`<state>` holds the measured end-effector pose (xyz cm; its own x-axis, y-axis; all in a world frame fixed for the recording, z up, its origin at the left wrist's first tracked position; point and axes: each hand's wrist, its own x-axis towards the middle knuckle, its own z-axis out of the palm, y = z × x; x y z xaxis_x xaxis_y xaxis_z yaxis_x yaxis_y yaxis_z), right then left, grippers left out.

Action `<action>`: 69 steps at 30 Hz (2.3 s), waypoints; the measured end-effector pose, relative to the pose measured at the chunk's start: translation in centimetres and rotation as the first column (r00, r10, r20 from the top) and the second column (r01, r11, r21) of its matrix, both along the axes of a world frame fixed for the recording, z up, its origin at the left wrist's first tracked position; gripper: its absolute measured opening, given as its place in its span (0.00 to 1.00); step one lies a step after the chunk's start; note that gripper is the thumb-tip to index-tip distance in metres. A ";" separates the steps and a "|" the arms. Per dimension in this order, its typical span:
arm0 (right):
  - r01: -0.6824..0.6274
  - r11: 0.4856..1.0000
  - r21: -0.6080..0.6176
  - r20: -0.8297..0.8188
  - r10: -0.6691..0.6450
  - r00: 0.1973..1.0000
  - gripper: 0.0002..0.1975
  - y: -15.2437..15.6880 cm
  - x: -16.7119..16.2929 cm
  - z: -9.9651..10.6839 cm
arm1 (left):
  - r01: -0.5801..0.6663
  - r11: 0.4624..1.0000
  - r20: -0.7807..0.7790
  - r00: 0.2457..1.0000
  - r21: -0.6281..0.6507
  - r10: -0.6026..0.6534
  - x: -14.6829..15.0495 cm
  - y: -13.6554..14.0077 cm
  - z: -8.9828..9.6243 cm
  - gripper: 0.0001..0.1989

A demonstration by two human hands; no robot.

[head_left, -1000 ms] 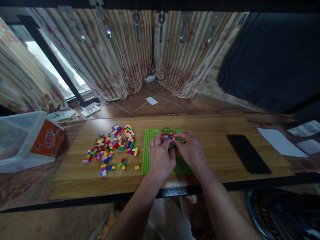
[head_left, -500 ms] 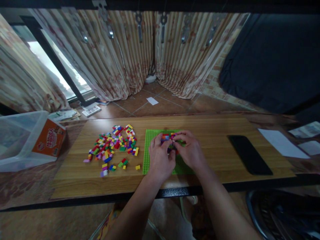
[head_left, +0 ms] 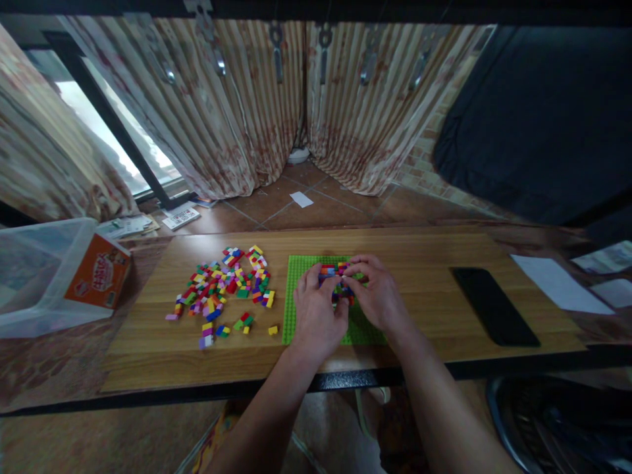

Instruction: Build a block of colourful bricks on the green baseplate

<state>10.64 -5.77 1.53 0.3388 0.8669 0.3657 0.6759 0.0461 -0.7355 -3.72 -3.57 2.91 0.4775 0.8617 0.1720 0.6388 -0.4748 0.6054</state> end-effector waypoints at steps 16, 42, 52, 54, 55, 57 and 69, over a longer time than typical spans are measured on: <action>0.027 0.998 0.054 -0.011 -0.026 1.000 0.09 0.2 0.0 -0.2 | 0.021 0.999 -0.052 0.998 0.029 -0.019 0.2 -0.3 -0.2 0.23; 0.206 0.954 -0.216 -0.551 -0.293 0.781 0.20 1.5 -0.4 -2.4 | 0.030 0.999 -0.072 0.997 0.041 -0.027 0.0 -0.7 -0.2 0.25; 0.174 0.963 -0.207 -0.645 -0.268 0.715 0.19 1.3 -0.4 -2.5 | 0.005 0.998 0.051 0.999 0.066 -0.008 -0.9 -0.2 -0.6 0.20; 0.171 0.961 -0.216 -0.661 -0.273 0.699 0.18 1.3 -0.4 -2.4 | -0.029 0.996 0.098 0.995 0.079 0.022 -1.9 0.4 -0.2 0.18; 0.173 0.959 -0.222 -0.670 -0.279 0.688 0.18 1.3 -0.4 -2.3 | -0.054 0.995 0.122 0.992 0.085 0.044 -2.7 1.0 0.0 0.17; 0.167 0.956 -0.240 -0.691 -0.289 0.662 0.18 1.2 -0.5 -2.0 | -0.139 0.987 0.172 0.977 0.086 0.123 -4.7 2.4 0.5 0.15; 0.115 0.944 -0.310 -0.688 -0.306 0.658 0.18 1.0 -0.1 -1.7 | -0.689 0.720 -0.320 0.703 -0.084 0.635 -22.7 7.3 1.1 0.16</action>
